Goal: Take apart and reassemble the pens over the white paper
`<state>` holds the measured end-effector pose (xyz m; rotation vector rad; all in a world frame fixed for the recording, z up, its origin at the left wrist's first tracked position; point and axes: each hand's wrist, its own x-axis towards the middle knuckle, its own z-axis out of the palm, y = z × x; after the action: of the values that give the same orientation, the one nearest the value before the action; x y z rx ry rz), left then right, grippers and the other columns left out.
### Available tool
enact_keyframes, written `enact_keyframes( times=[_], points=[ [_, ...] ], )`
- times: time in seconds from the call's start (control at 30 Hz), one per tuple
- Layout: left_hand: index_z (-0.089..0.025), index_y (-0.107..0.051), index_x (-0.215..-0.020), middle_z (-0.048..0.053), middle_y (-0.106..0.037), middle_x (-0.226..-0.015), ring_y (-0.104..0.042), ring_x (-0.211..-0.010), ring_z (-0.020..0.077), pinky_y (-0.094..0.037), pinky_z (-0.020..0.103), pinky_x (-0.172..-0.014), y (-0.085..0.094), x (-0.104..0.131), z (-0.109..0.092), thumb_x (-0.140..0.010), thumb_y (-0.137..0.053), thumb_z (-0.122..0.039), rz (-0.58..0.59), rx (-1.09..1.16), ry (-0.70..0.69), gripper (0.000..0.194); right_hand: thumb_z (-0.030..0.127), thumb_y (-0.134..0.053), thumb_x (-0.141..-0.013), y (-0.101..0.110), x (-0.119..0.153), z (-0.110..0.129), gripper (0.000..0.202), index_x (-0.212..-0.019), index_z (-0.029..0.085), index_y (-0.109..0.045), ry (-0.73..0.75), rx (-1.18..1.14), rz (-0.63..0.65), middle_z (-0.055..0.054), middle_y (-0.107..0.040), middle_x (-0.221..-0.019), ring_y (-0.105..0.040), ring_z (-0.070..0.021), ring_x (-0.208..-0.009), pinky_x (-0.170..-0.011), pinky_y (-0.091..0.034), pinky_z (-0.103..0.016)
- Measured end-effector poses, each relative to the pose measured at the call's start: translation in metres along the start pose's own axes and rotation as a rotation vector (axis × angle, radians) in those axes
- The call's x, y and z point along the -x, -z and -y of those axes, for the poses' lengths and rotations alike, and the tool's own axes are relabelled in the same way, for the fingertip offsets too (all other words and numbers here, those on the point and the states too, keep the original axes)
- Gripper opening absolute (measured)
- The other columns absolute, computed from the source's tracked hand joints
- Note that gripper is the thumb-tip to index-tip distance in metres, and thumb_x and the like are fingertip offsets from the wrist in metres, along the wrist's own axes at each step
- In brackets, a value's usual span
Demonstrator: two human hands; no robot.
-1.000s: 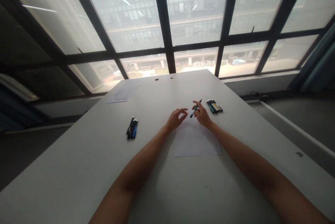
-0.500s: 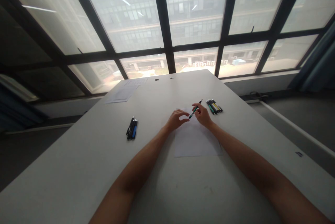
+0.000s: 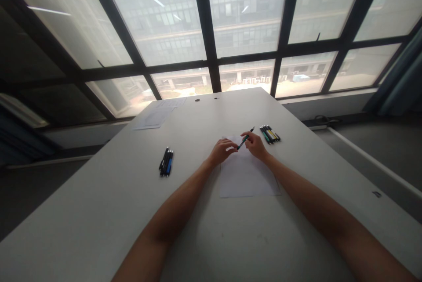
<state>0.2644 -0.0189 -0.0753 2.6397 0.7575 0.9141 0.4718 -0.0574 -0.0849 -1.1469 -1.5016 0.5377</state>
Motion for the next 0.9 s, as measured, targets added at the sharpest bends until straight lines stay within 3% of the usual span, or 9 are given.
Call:
enact_keyframes(
  times=[0.27, 0.6, 0.77, 0.9],
  points=[
    [-0.027, -0.075, -0.094, 0.003, -0.075, -0.094, -0.066, -0.095, 0.0198, -0.045, 0.036, -0.092, -0.0019, 0.0008, 0.0043, -0.088, -0.065, -0.044, 0.003, -0.024, 0.026, 0.021, 0.022, -0.048, -0.072, -0.0018, 0.0003, 0.0010, 0.036, -0.103, 0.017, -0.066, -0.008, -0.045, 0.023, 0.001, -0.061, -0.069, -0.052, -0.0110, -0.054, -0.050, -0.041, -0.021],
    [-0.023, -0.076, -0.087, 0.003, -0.074, -0.083, -0.066, -0.082, 0.0171, -0.047, 0.032, -0.084, -0.0012, 0.0020, 0.0094, -0.088, -0.069, -0.034, -0.162, -0.006, 0.033, 0.013, 0.033, -0.054, -0.084, -0.0050, -0.0005, 0.0045, 0.028, -0.104, 0.015, -0.064, 0.006, -0.130, 0.019, 0.000, -0.063, -0.068, -0.052, -0.0096, -0.049, -0.045, -0.040, -0.020],
    [-0.024, -0.076, -0.086, 0.003, -0.075, -0.085, -0.067, -0.084, 0.0177, -0.048, 0.033, -0.086, -0.0025, 0.0004, 0.0052, -0.085, -0.071, -0.037, -0.113, -0.005, 0.038, 0.014, 0.034, -0.056, -0.085, -0.0067, -0.0001, 0.0059, 0.023, -0.100, 0.017, -0.062, -0.003, -0.188, 0.036, 0.004, -0.055, -0.062, -0.052, -0.0094, -0.049, -0.045, -0.040, -0.020],
    [-0.024, -0.075, -0.087, 0.003, -0.076, -0.087, -0.068, -0.086, 0.0186, -0.048, 0.033, -0.088, -0.0039, -0.0018, 0.0012, -0.084, -0.072, -0.039, -0.080, 0.028, 0.031, 0.016, 0.037, -0.055, -0.085, -0.0100, -0.0013, 0.0056, 0.028, -0.107, 0.020, -0.057, -0.047, -0.337, -0.008, 0.003, -0.059, -0.074, -0.052, -0.0086, -0.047, -0.040, -0.037, -0.020]
  ],
)
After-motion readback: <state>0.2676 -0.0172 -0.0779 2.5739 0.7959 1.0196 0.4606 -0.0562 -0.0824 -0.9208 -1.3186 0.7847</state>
